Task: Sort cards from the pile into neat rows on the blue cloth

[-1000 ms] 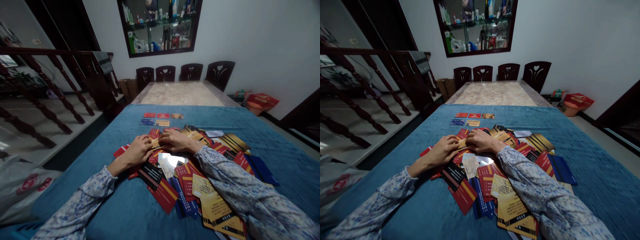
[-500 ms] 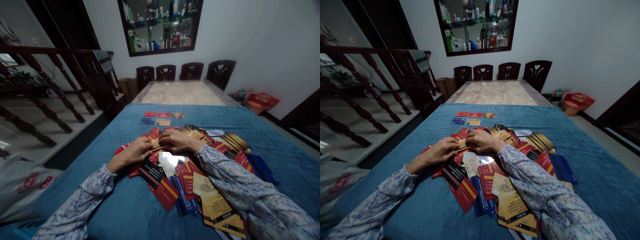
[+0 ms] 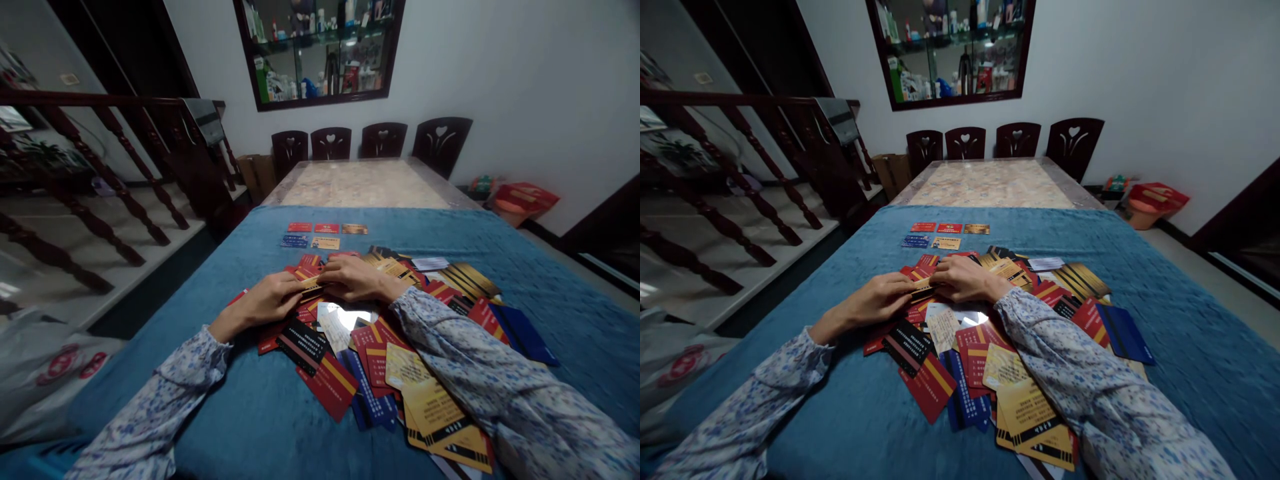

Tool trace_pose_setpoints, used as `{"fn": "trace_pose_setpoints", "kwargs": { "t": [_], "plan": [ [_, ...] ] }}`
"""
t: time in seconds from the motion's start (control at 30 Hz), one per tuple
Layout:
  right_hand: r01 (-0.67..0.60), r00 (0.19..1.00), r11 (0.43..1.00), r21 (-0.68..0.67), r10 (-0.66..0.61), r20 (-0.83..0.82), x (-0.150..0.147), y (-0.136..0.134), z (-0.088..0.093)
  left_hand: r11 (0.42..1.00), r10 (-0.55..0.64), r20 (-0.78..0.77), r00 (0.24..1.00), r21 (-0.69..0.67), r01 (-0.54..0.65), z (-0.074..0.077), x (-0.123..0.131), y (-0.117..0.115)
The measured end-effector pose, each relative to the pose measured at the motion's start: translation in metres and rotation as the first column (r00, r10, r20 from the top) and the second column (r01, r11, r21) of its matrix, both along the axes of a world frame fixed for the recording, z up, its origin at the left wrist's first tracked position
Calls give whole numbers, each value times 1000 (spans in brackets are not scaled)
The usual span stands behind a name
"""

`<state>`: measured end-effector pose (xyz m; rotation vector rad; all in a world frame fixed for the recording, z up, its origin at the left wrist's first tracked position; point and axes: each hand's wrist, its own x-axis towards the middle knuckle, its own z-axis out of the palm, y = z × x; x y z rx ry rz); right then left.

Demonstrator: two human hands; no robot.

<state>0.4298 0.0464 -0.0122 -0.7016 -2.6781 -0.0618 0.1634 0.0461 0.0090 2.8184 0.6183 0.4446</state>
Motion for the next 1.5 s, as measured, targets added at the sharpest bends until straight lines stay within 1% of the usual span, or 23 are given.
{"fn": "trace_pose_setpoints", "kwargs": {
  "t": [0.07, 0.2, 0.3, 0.43, 0.57, 0.7, 0.8, 0.9, 1.07, 1.3, 1.43, 1.5],
  "plan": [
    [14, 1000, 1000, 24, -14, -24, -1, 3, -4, 998, 1, 8, 1000, 67, -2, -3, -2, 2],
    [91, 993, 993, 71, -85, -83, -3, 6, -12, 979, 27, 54, 998, 201, -37, -11, -4, 6],
    [155, 983, 985, 79, -146, -116, -2, 6, -15, 965, 35, 116, 993, 255, -64, -15, -5, 10],
    [195, 969, 980, 38, -186, -162, -2, 3, -13, 970, 72, 172, 982, 219, -110, -18, -6, 14],
    [227, 950, 972, -65, -235, -207, -5, 1, -10, 977, 113, 219, 969, 153, -149, -18, -6, 13],
    [273, 923, 950, -148, -302, -238, -9, -4, -8, 983, 120, 260, 958, 103, -151, -19, -4, 14],
    [295, 915, 942, -160, -327, -238, -9, -4, -11, 983, 131, 278, 952, 85, -160, -20, -2, 15],
    [311, 912, 940, -141, -337, -235, -9, -1, -16, 981, 132, 274, 953, 103, -165, -21, 0, 15],
    [296, 914, 949, -112, -316, -254, -7, 5, -23, 974, 149, 259, 954, 125, -187, -26, 5, 15],
    [197, 918, 977, -78, -212, -336, -6, 14, -35, 966, 199, 265, 944, 108, -234, -35, 6, 18],
    [118, 923, 989, -93, -144, -357, -5, 11, -32, 963, 205, 285, 937, 115, -245, -38, 6, 20],
    [98, 926, 991, -90, -124, -356, -4, 10, -29, 962, 208, 293, 933, 110, -250, -37, 7, 19]
  ]
}}
